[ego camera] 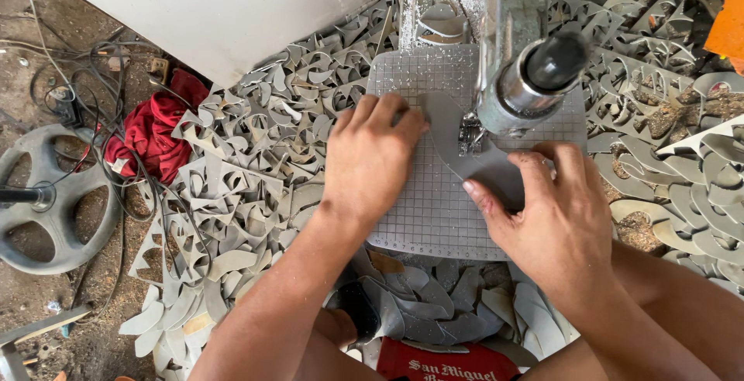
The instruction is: The person uses a sewing machine to stitch curved gray shoe parts. They guide each piece under the needle, sew along the edge, and then remove the finished part to place it aside.
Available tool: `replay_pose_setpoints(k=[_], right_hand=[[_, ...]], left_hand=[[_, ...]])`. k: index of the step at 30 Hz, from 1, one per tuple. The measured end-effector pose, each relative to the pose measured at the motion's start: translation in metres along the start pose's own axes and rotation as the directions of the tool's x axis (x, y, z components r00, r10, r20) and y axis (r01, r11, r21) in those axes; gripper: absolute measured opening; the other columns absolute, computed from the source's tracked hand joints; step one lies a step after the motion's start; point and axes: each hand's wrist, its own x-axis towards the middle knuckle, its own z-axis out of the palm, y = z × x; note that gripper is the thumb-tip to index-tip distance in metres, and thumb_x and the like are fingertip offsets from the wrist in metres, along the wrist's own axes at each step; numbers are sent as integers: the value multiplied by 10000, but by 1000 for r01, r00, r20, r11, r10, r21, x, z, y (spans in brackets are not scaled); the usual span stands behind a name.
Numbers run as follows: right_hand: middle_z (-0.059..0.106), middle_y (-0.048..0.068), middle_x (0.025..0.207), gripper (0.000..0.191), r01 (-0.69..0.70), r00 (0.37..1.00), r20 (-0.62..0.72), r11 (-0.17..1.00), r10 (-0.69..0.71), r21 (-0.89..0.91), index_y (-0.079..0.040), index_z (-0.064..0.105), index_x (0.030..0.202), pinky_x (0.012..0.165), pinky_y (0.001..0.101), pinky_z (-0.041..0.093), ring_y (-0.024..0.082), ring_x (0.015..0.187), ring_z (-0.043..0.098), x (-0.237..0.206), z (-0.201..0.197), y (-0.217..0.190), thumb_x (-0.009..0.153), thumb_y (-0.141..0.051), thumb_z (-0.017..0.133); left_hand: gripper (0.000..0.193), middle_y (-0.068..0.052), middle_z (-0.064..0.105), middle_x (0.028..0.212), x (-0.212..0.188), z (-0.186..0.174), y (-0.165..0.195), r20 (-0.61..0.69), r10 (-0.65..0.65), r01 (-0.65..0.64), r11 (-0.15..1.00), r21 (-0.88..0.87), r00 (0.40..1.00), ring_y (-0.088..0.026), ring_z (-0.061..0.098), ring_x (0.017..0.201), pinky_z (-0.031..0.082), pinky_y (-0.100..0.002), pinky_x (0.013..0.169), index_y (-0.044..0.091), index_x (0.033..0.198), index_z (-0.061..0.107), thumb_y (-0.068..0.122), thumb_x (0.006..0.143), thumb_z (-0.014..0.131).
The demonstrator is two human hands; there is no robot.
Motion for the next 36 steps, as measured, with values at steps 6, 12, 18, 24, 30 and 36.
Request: replay_pose_setpoints(k=[6, 12, 18, 24, 30, 36], right_hand=[[658, 120, 1173, 554, -42, 957, 285, 938, -62, 344, -42, 733, 1122, 729, 366, 595, 264, 890, 703, 9, -22, 38, 679, -341, 878], [737, -48, 1215, 239, 9, 945, 305, 942, -118, 336, -160, 831, 941, 797, 320, 591, 202, 914, 696, -3, -17, 69, 705, -141, 793], [755, -35, 1229, 266, -13, 956, 285, 956, -75, 294, -162, 838, 938, 766, 328, 579, 233, 845, 632, -4, -14, 61, 696, -82, 763], [750, -33, 1233, 174, 71, 972, 193, 955, -131, 289, -169, 830, 882, 888, 347, 553, 233, 998, 650, -7, -13, 51, 738, -95, 766], [747, -32, 1225, 170, 108, 977, 146, 952, -155, 286, -160, 817, 891, 946, 357, 525, 230, 1046, 644, -7, -12, 41, 725, -131, 794], [739, -15, 1255, 188, 79, 984, 132, 957, -120, 280, -159, 801, 920, 998, 373, 507, 247, 1127, 636, -11, -15, 29, 733, -143, 800]], left_hand=[[328, -206, 656, 1313, -34, -15, 42, 112, -9, 13, 999, -33, 994, -373, 628, 1210, 506, -531, 989, -16, 1191, 709, 186, 937, 665], [554, -263, 530, 1492, -48, -14, 56, 225, -9, 21, 999, -50, 974, -389, 463, 1437, 322, -637, 1171, -94, 1354, 586, 318, 985, 623], [590, -292, 504, 1496, -43, -12, 53, 255, 16, -4, 999, -48, 967, -385, 440, 1449, 301, -664, 1160, -122, 1353, 567, 330, 976, 617], [587, -290, 499, 1498, -40, -10, 49, 271, 36, -23, 998, -51, 962, -382, 441, 1448, 297, -686, 1160, -117, 1354, 557, 334, 984, 621], [584, -284, 500, 1502, -36, -10, 44, 258, 47, -33, 998, -56, 965, -376, 440, 1451, 295, -696, 1156, -113, 1359, 560, 331, 985, 619], [599, -276, 498, 1506, -32, -7, 40, 249, 53, -36, 997, -71, 967, -371, 437, 1453, 286, -702, 1159, -113, 1363, 559, 348, 985, 623]])
